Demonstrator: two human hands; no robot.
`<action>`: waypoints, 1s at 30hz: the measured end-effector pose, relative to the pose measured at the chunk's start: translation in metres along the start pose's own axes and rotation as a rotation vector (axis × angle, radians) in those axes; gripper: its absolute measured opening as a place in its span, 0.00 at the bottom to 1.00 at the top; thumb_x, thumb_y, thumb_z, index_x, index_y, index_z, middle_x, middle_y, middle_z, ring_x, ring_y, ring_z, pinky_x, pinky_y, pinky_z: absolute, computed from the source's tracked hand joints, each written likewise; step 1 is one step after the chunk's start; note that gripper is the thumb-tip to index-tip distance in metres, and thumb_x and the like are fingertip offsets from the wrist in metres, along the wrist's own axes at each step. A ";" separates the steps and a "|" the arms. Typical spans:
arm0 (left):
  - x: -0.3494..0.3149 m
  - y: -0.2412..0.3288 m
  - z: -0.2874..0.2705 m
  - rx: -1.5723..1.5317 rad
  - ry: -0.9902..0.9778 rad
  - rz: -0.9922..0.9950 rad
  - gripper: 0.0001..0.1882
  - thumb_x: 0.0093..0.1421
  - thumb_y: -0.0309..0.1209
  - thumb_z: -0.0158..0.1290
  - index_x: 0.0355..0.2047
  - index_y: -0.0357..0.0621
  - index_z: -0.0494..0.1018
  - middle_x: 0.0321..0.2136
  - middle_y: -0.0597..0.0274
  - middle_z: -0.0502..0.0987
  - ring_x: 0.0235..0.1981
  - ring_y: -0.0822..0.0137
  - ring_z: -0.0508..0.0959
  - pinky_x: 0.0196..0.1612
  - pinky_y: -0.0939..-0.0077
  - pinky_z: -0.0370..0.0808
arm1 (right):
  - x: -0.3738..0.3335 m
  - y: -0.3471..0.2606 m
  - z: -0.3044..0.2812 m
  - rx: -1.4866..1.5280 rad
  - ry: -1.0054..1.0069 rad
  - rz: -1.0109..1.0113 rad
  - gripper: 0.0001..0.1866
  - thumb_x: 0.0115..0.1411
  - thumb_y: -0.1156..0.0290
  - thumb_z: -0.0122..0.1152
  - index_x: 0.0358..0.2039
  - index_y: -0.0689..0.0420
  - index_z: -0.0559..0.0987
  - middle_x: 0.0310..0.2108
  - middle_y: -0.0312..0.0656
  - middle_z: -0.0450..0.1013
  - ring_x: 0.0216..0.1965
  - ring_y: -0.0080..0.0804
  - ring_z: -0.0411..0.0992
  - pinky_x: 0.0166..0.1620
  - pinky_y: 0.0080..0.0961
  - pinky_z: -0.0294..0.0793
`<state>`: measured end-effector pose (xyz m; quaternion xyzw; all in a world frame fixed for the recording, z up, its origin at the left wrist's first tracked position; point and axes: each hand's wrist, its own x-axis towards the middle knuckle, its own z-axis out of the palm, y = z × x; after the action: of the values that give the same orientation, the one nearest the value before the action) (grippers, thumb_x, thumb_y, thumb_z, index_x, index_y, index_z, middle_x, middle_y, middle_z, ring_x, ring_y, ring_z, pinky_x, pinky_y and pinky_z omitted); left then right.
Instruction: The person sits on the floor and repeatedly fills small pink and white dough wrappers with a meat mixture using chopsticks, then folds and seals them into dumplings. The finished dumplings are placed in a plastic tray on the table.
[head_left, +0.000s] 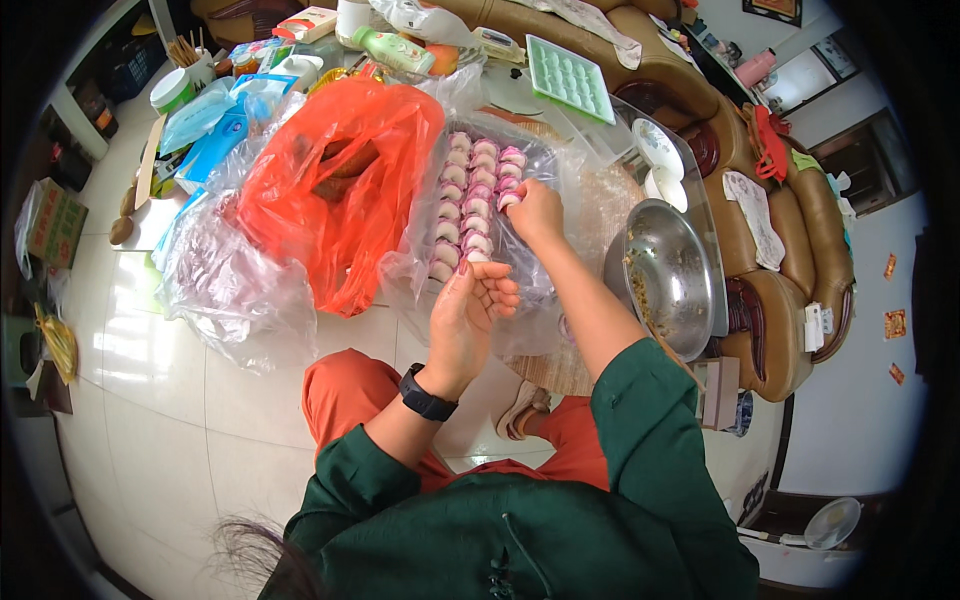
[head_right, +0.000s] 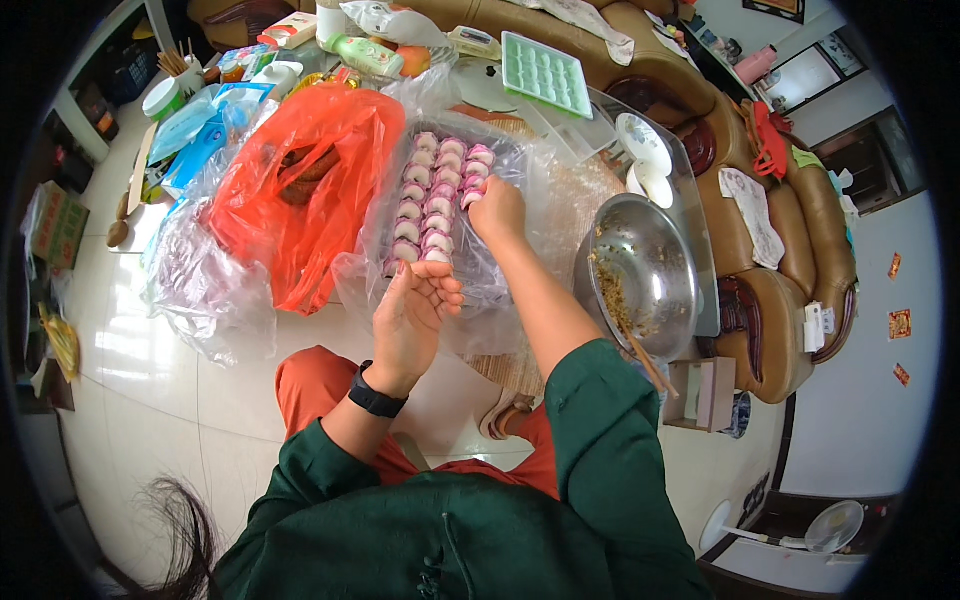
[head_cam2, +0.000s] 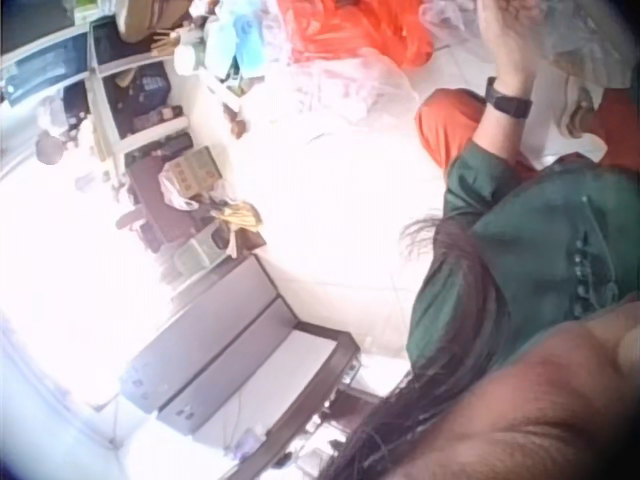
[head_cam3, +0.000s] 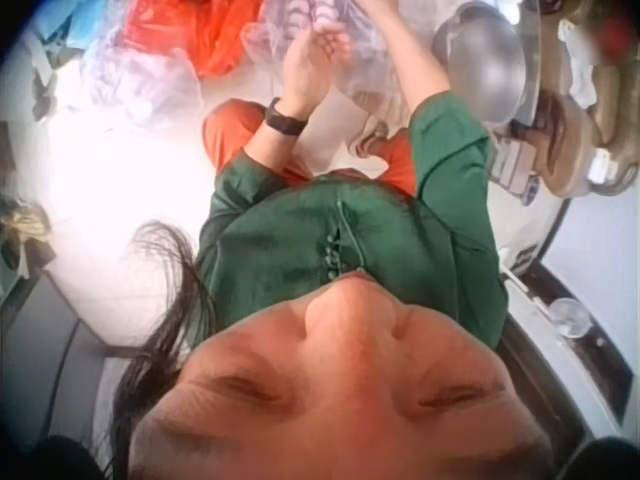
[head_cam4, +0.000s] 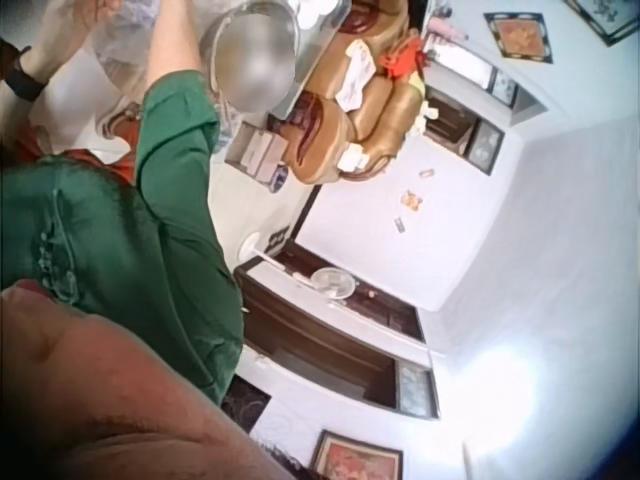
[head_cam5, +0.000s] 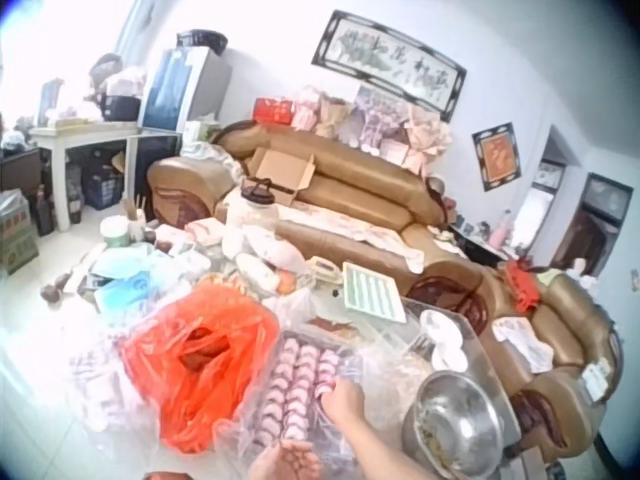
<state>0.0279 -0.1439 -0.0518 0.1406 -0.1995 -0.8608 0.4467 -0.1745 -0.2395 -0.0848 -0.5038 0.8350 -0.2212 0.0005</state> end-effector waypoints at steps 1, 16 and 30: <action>0.000 0.002 0.001 -0.001 0.004 0.001 0.25 0.68 0.48 0.36 0.42 0.36 0.70 0.32 0.58 0.74 0.35 0.67 0.73 0.40 0.73 0.70 | 0.001 0.000 0.001 0.011 -0.004 0.013 0.14 0.43 0.70 0.68 0.32 0.60 0.80 0.29 0.48 0.78 0.32 0.44 0.77 0.38 0.35 0.75; -0.001 -0.004 -0.006 0.026 -0.009 0.033 0.23 0.68 0.46 0.38 0.42 0.37 0.70 0.33 0.60 0.75 0.34 0.68 0.75 0.40 0.75 0.71 | -0.145 0.030 -0.127 0.414 0.085 -0.114 0.15 0.56 0.78 0.53 0.45 0.64 0.75 0.40 0.50 0.74 0.39 0.41 0.74 0.43 0.30 0.73; -0.051 -0.048 0.018 0.270 -0.098 -0.066 0.17 0.68 0.39 0.41 0.41 0.36 0.71 0.31 0.61 0.74 0.32 0.70 0.72 0.38 0.76 0.68 | -0.204 0.110 -0.091 0.130 0.152 -0.003 0.19 0.51 0.75 0.61 0.45 0.61 0.73 0.42 0.52 0.69 0.45 0.52 0.66 0.50 0.41 0.66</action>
<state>0.0141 -0.0731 -0.0551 0.1636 -0.3303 -0.8462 0.3850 -0.1868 0.0094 -0.0885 -0.4860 0.8156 -0.3126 -0.0303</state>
